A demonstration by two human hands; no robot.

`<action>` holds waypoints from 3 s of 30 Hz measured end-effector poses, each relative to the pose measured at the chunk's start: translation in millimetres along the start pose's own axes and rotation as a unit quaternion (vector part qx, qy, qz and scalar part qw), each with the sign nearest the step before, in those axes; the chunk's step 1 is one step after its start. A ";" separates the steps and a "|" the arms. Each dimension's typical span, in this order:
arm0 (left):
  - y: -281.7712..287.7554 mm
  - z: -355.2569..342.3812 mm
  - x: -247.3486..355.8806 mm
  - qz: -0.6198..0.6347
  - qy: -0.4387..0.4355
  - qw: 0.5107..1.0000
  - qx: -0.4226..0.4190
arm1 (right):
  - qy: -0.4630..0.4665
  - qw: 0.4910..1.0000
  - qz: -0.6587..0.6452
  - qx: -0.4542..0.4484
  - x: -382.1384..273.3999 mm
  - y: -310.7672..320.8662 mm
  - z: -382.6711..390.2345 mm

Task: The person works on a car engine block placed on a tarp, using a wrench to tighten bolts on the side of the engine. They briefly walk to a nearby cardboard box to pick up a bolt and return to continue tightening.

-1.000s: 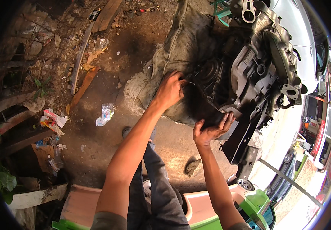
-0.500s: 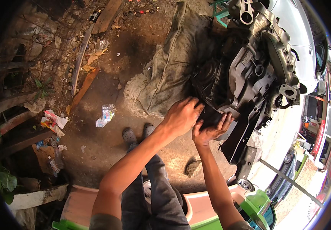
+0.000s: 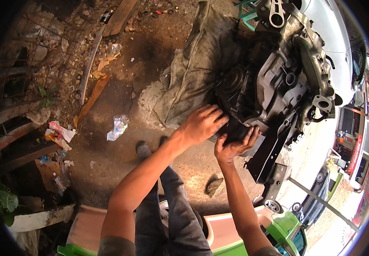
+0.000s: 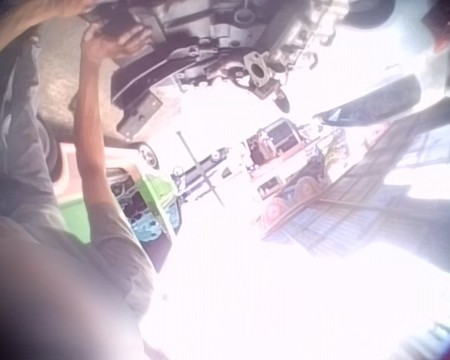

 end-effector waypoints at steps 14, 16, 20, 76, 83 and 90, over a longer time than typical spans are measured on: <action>19.4 24.1 -41.5 0.081 0.295 0.952 -0.012 | -0.009 1.000 0.003 0.020 2.1 0.3 1.6; 29.4 27.1 -53.7 0.021 0.320 0.945 -0.066 | -0.010 1.000 0.003 0.020 2.4 0.0 1.7; 21.3 34.0 -65.8 -0.110 0.341 0.909 -0.212 | -0.008 1.000 0.001 0.019 1.9 0.0 1.7; -10.1 -6.6 -83.6 -0.042 0.211 0.971 0.103 | 0.011 0.999 0.011 0.051 -8.7 8.6 -8.8; -6.2 -7.0 -86.8 0.005 0.186 0.972 0.144 | 0.010 0.998 0.016 0.059 -7.3 7.9 -6.4; 0.8 -10.5 -81.6 0.023 0.175 0.972 0.154 | 0.011 0.998 0.021 0.058 -6.1 7.0 -6.0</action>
Point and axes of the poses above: each hand's wrist, its own z-axis away from the middle knuckle, its own y-axis out of the back of the hand, x = y × z, the point moved 9 cm from there along -z, towards the middle knuckle, and after that the axes turned 5 degrees about y, right-handed, at the moved point
